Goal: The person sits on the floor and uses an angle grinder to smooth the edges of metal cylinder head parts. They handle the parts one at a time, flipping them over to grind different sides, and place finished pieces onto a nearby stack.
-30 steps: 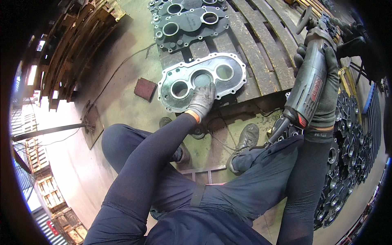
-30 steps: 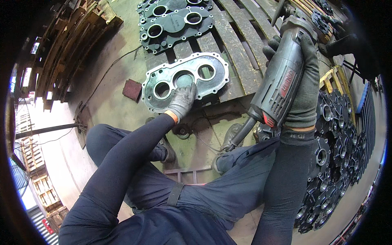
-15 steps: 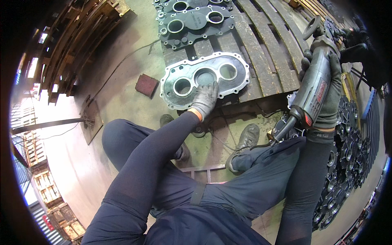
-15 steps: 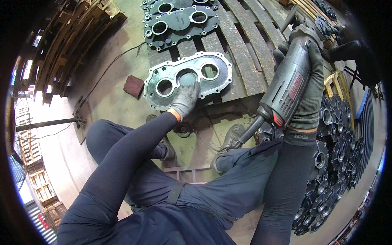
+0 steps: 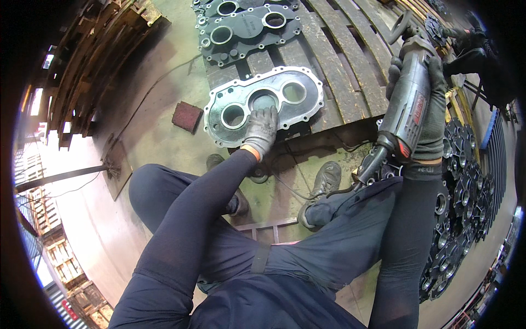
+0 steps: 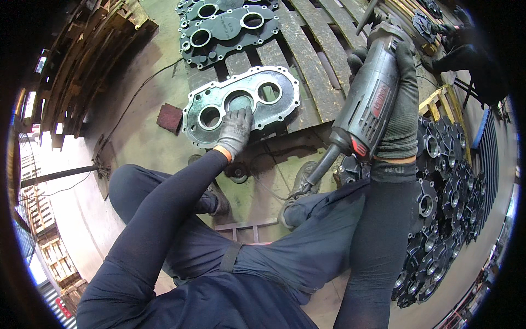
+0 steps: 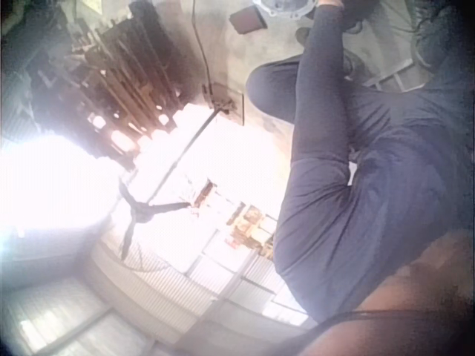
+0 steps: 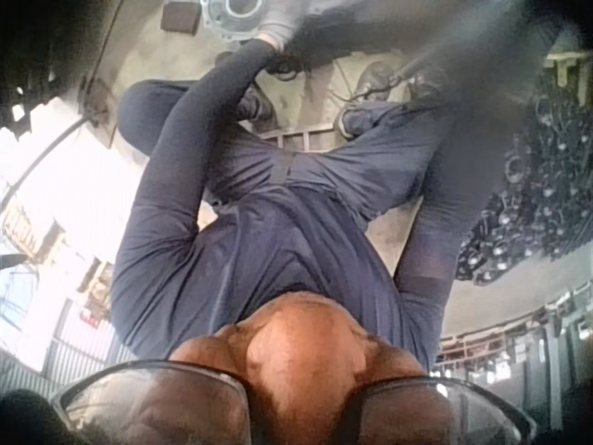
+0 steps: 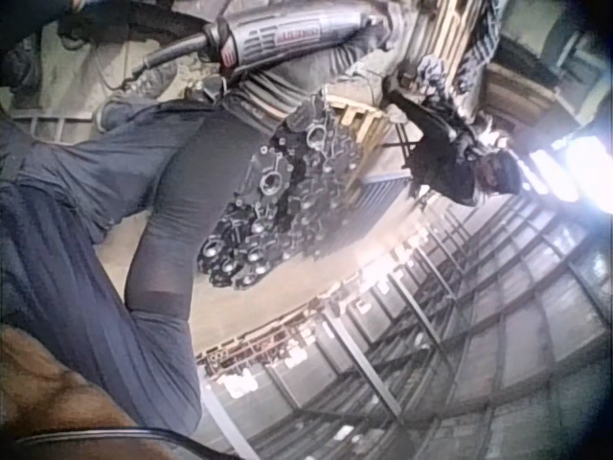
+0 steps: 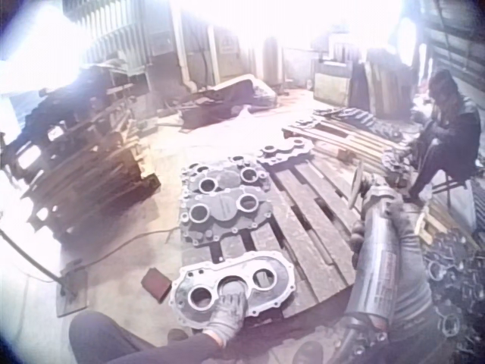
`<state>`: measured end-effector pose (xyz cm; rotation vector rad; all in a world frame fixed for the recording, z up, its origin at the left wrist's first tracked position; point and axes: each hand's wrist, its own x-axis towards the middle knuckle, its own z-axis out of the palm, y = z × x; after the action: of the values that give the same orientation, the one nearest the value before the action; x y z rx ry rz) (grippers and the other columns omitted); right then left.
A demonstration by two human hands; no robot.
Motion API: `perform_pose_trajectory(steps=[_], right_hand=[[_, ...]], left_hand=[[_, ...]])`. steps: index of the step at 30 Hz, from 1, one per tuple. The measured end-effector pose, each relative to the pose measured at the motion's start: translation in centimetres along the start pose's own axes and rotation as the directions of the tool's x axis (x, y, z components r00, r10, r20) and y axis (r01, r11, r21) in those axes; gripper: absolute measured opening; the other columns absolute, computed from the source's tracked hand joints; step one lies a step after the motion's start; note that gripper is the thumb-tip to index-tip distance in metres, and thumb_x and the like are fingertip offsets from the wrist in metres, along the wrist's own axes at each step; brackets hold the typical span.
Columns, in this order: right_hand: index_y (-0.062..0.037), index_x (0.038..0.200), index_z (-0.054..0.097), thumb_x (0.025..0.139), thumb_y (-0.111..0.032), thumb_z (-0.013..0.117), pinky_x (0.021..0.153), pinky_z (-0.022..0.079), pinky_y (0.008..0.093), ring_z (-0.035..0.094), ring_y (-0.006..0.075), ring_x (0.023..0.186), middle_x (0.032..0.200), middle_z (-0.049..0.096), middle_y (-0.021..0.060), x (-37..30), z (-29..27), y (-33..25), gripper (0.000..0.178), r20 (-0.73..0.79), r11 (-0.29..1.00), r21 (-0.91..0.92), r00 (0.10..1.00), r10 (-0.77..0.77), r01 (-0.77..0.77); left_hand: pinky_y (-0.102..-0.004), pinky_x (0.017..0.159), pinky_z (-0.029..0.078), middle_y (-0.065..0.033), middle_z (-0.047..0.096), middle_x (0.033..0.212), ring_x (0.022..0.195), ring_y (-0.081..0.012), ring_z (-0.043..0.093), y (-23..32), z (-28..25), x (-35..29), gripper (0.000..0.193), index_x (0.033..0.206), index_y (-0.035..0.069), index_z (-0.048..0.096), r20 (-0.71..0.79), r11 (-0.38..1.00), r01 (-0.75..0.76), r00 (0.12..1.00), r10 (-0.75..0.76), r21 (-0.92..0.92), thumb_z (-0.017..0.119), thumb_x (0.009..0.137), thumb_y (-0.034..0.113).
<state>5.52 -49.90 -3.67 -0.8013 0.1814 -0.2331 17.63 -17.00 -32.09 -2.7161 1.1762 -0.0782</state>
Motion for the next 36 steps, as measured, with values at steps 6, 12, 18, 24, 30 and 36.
perform_pose_trajectory(steps=[6, 12, 18, 24, 30, 36], right_hand=[[0.0078, 0.137, 0.057, 0.108, -0.039, 0.074, 0.086, 0.074, 0.0341, 0.083, 0.0299, 0.1, 0.114, 0.076, 0.0225, 0.0, 0.5, 0.2, 0.058, -0.049, 1.0, 0.022, 0.999, -0.001, 0.002], [0.0074, 0.142, 0.052, 0.106, -0.049, 0.072, 0.075, 0.075, 0.0309, 0.083, 0.0245, 0.097, 0.112, 0.078, 0.021, 0.3, 1.1, 0.8, 0.07, -0.195, 0.992, -0.118, 0.978, -0.068, 0.045], [0.0089, 0.142, 0.05, 0.106, -0.049, 0.072, 0.076, 0.075, 0.0332, 0.083, 0.0264, 0.101, 0.115, 0.076, 0.022, 0.1, 0.8, 0.6, 0.072, -0.163, 0.996, -0.083, 0.985, -0.053, 0.039], [0.0093, 0.142, 0.054, 0.108, -0.042, 0.073, 0.089, 0.073, 0.0322, 0.082, 0.0293, 0.104, 0.12, 0.072, 0.0239, -0.2, 1.0, 0.5, 0.065, -0.096, 0.998, -0.004, 0.993, -0.064, 0.063], [0.0072, 0.144, 0.053, 0.106, -0.048, 0.076, 0.085, 0.074, 0.0319, 0.082, 0.0268, 0.103, 0.118, 0.074, 0.0224, -0.8, 1.9, 0.2, 0.071, -0.149, 0.989, -0.087, 0.98, -0.133, 0.121], [0.0072, 0.146, 0.051, 0.106, -0.047, 0.075, 0.084, 0.075, 0.0322, 0.082, 0.0265, 0.103, 0.123, 0.072, 0.0212, -0.6, 1.9, 0.1, 0.072, -0.144, 0.988, -0.093, 0.98, -0.137, 0.125]], left_hand=[[-0.0494, 0.109, 0.047, -0.0155, 0.068, 0.129, 0.118, -0.0305, 0.067, -0.1, 0.3, 0.1, 0.058, 0.159, 0.0, 0.051, 0.034, 0.999, -0.017, 0.999, 0.016, 0.032, 0.055, 0.103, 0.015], [-0.0499, 0.112, 0.046, -0.015, 0.068, 0.13, 0.12, -0.0311, 0.067, 0.0, 0.4, 0.1, 0.058, 0.16, 0.0, 0.05, 0.047, 0.998, -0.022, 0.999, 0.019, 0.059, 0.054, 0.103, 0.014], [-0.0502, 0.114, 0.046, -0.0152, 0.069, 0.13, 0.121, -0.0312, 0.068, 0.2, -0.1, 0.6, 0.06, 0.161, -0.001, 0.049, 0.099, 1.0, -0.011, 0.995, 0.009, 0.013, 0.055, 0.103, 0.014], [-0.0514, 0.111, 0.048, -0.0161, 0.072, 0.125, 0.116, -0.0314, 0.07, -0.3, 0.2, 0.5, 0.06, 0.159, -0.003, 0.051, 0.046, 1.0, -0.011, 0.999, 0.01, 0.016, 0.058, 0.102, 0.013], [-0.0533, 0.11, 0.051, -0.0215, 0.072, 0.129, 0.115, -0.0363, 0.073, -2.0, -2.9, 1.2, 0.061, 0.159, -0.006, 0.049, 0.14, 0.994, -0.089, 0.985, 0.097, -0.059, 0.058, 0.101, 0.01], [-0.0487, 0.106, 0.056, -0.0301, 0.072, 0.132, 0.125, -0.0456, 0.07, -8.5, -9.4, 3.0, 0.062, 0.151, -0.001, 0.057, 0.154, 0.827, -0.166, 0.945, 0.29, -0.537, 0.068, 0.09, 0.002]])
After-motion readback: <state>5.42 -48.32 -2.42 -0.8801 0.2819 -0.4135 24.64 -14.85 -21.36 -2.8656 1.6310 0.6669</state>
